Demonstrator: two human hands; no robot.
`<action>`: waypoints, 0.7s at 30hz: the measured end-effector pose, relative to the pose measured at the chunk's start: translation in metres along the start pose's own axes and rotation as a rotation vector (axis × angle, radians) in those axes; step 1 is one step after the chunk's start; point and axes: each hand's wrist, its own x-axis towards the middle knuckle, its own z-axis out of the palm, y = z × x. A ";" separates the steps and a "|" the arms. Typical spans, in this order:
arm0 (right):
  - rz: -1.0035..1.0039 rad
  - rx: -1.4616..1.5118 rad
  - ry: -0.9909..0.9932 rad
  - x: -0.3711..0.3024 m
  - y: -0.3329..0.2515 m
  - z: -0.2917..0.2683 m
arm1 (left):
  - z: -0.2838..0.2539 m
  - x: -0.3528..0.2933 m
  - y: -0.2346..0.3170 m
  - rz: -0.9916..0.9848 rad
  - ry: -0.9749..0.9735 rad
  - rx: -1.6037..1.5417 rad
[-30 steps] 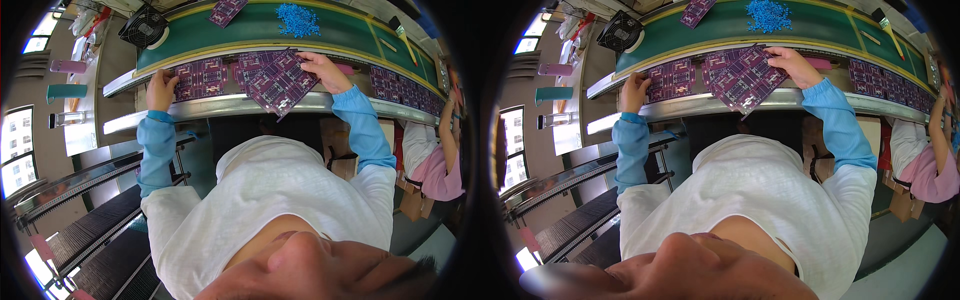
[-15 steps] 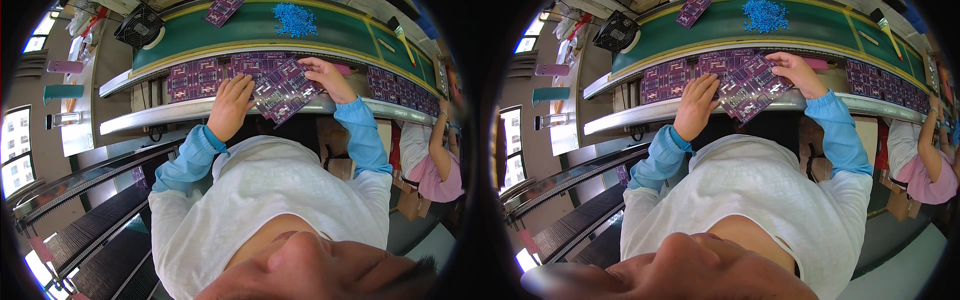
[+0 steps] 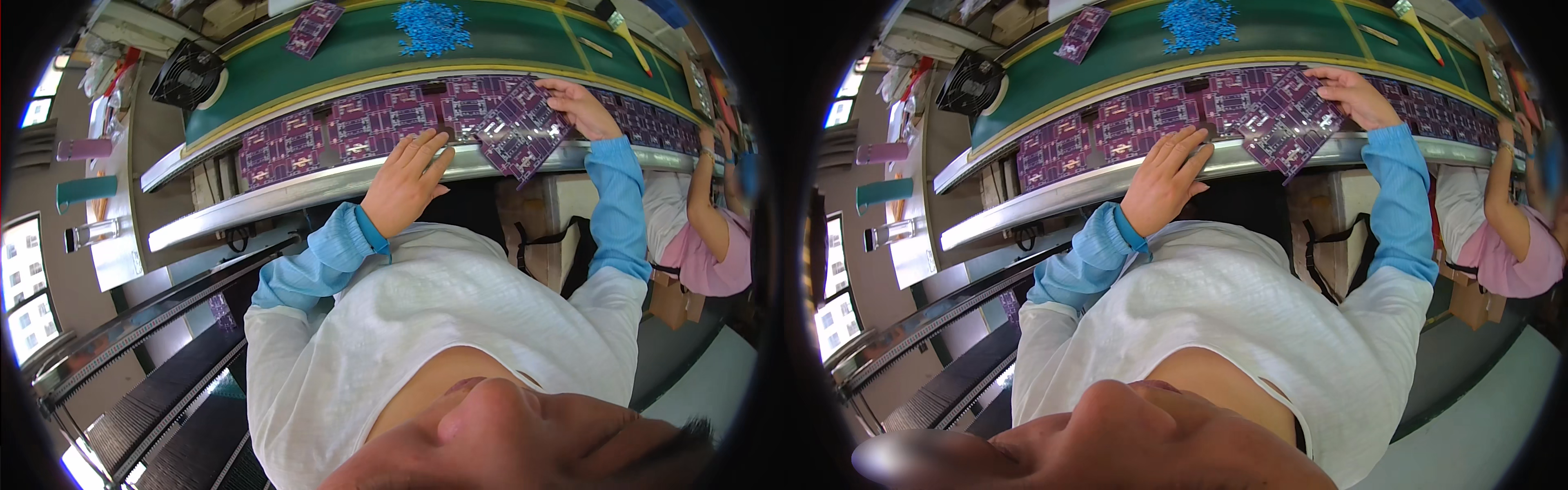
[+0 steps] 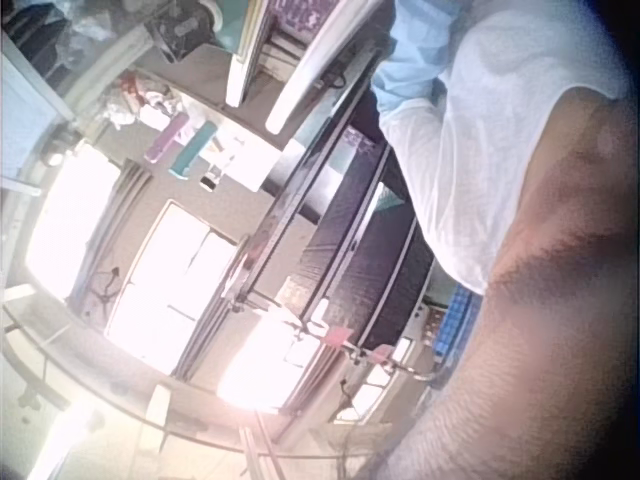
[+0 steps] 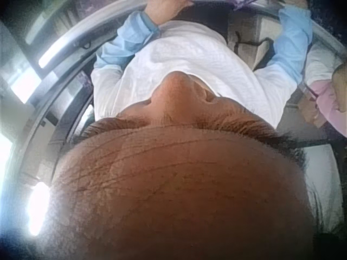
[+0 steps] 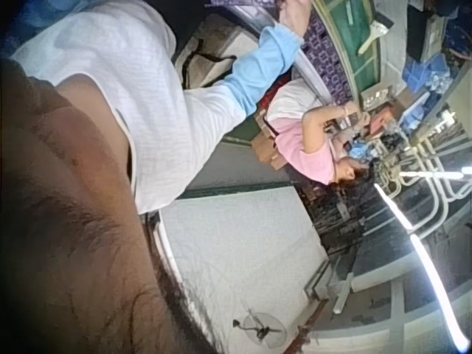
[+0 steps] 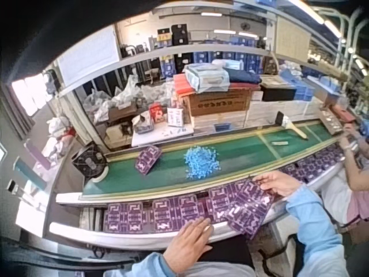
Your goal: Assemble small electronic components onto a printed circuit board on an assembly line.
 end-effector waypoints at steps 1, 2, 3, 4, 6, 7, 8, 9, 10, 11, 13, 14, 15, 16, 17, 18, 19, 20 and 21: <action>0.000 -0.001 0.019 0.004 0.003 -0.008 | 0.003 0.006 0.002 0.012 -0.015 0.015; -0.010 -0.005 -0.009 0.011 0.008 -0.013 | 0.006 0.012 0.003 0.025 -0.029 0.032; -0.020 -0.010 -0.038 0.012 0.013 -0.020 | 0.009 0.018 0.005 0.041 -0.027 0.025; -0.024 0.006 -0.038 0.014 0.009 -0.012 | 0.011 0.020 0.005 0.034 -0.044 0.047; -0.019 -0.046 -0.045 0.015 0.005 -0.009 | 0.015 0.026 0.006 0.038 -0.057 0.066; -0.013 -0.096 -0.064 0.015 0.005 -0.009 | 0.017 0.028 0.005 0.024 -0.091 0.096; -0.013 -0.091 -0.065 0.014 0.006 -0.008 | 0.019 0.030 0.004 0.010 -0.125 0.127; -0.015 -0.092 -0.060 0.011 0.006 -0.009 | 0.019 0.032 0.004 0.015 -0.124 0.127; 0.004 -0.140 -0.011 0.007 0.006 -0.006 | 0.019 0.033 0.005 0.015 -0.152 0.145; 0.023 -0.187 0.038 0.002 0.006 -0.004 | 0.018 0.033 0.005 0.016 -0.180 0.164; 0.015 -0.146 0.079 -0.007 0.010 -0.012 | 0.015 0.032 0.004 0.012 -0.194 0.178; 0.000 -0.089 0.097 -0.014 0.011 -0.018 | 0.013 0.031 0.003 0.004 -0.207 0.193; -0.014 -0.033 0.113 -0.019 0.013 -0.023 | 0.010 0.028 0.001 0.010 -0.207 0.187; -0.059 -0.001 0.130 -0.025 0.008 -0.017 | 0.003 0.023 -0.001 -0.014 -0.211 0.208; -0.058 0.001 0.139 -0.030 0.010 -0.013 | -0.006 0.018 -0.004 -0.031 -0.218 0.227; -0.076 0.063 0.207 -0.033 0.013 -0.010 | -0.015 0.011 -0.005 -0.045 -0.194 0.235; -0.096 0.124 0.272 -0.035 0.015 -0.006 | -0.024 0.004 -0.008 -0.040 -0.194 0.234; -0.118 0.153 0.300 -0.036 0.017 -0.002 | -0.032 -0.004 -0.010 -0.127 -0.183 0.240; -0.119 0.153 0.300 -0.033 0.021 0.000 | -0.040 -0.012 -0.012 -0.215 -0.173 0.246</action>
